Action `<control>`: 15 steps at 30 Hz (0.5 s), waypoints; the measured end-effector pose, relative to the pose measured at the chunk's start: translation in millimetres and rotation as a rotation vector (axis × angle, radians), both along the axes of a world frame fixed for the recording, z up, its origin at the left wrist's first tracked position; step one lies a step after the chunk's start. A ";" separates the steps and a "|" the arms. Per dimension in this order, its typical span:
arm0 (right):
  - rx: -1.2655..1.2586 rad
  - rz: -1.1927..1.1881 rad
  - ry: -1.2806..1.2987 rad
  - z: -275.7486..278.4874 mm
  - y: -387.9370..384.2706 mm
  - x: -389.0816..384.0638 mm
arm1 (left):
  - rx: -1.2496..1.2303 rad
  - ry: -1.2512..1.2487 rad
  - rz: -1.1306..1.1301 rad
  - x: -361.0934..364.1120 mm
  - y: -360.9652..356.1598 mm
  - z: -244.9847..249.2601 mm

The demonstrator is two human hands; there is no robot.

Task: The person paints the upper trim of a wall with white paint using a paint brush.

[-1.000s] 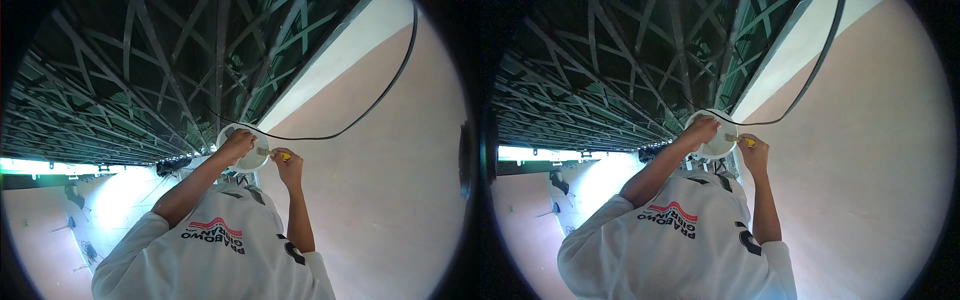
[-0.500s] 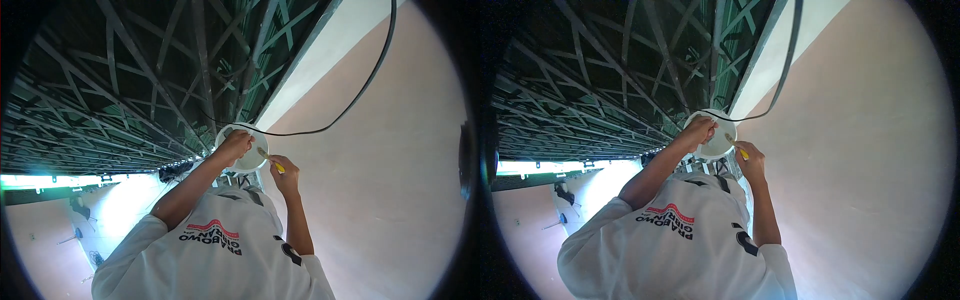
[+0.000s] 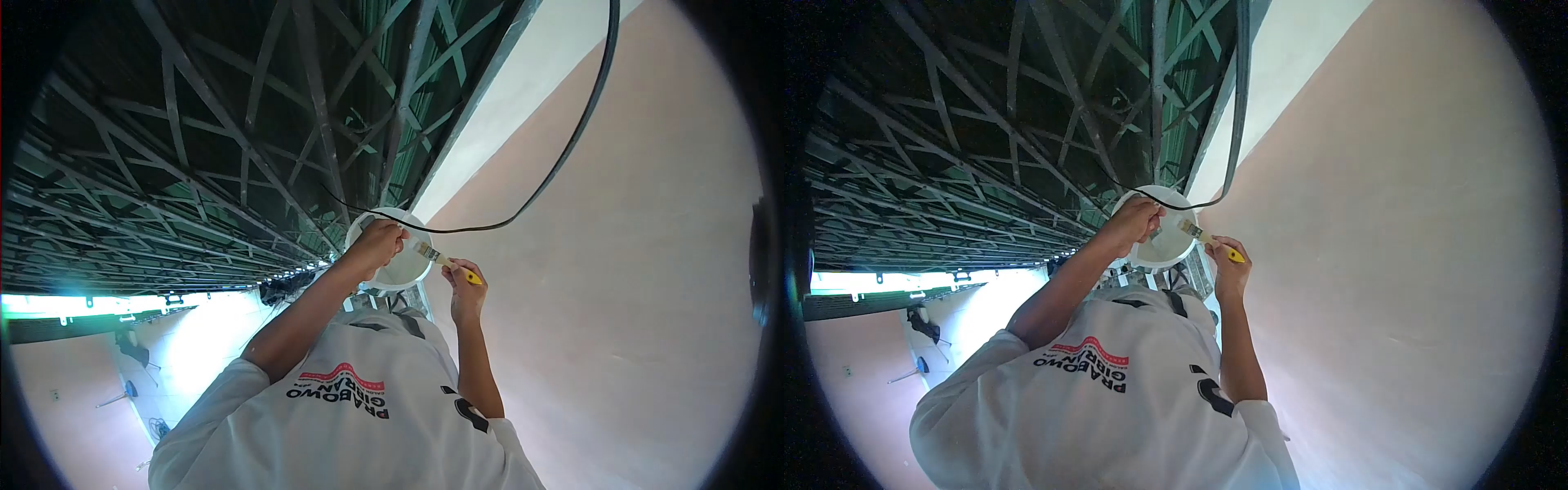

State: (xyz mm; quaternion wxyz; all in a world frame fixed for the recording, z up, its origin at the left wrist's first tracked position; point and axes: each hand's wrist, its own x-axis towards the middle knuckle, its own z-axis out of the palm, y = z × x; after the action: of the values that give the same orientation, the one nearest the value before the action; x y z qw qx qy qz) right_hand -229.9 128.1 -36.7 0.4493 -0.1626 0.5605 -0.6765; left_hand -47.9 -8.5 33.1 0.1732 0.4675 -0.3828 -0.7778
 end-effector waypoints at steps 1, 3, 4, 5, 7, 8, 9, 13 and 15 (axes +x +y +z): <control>-0.017 -0.017 -0.044 -3.2 1.2 1.3 | -0.012 -0.002 -0.001 0.2 -0.2 -1.3; -0.033 -0.052 -0.124 -6.4 2.7 3.4 | -0.036 -0.005 -0.012 -1.3 -0.2 -3.7; -0.033 -0.073 -0.161 -7.1 2.0 5.0 | -0.041 0.001 -0.011 -1.6 -0.4 -2.8; -0.033 -0.097 -0.198 -8.0 1.9 7.1 | -0.045 0.006 -0.013 -1.1 -1.1 -1.2; -0.033 -0.119 -0.258 -10.1 1.1 11.5 | -0.035 0.022 -0.029 -0.9 -2.2 2.6; -0.036 -0.128 -0.285 -10.5 0.8 13.0 | -0.021 0.034 -0.038 -0.4 -3.6 4.0; -0.053 -0.137 -0.326 -12.8 2.7 13.9 | -0.006 0.047 -0.043 -0.4 -3.9 5.1; -0.101 -0.166 -0.487 -19.5 4.2 15.4 | -0.011 0.006 -0.039 -2.0 -0.3 13.8; -0.118 -0.167 -0.554 -18.1 5.1 15.7 | -0.019 -0.010 -0.038 -2.4 -1.2 13.9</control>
State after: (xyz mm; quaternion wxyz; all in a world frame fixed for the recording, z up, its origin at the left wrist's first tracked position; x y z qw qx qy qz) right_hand -214.2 133.3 -54.8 0.5178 0.0488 0.3875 -0.7612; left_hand -50.3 -9.7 47.0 0.1608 0.4623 -0.3998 -0.7750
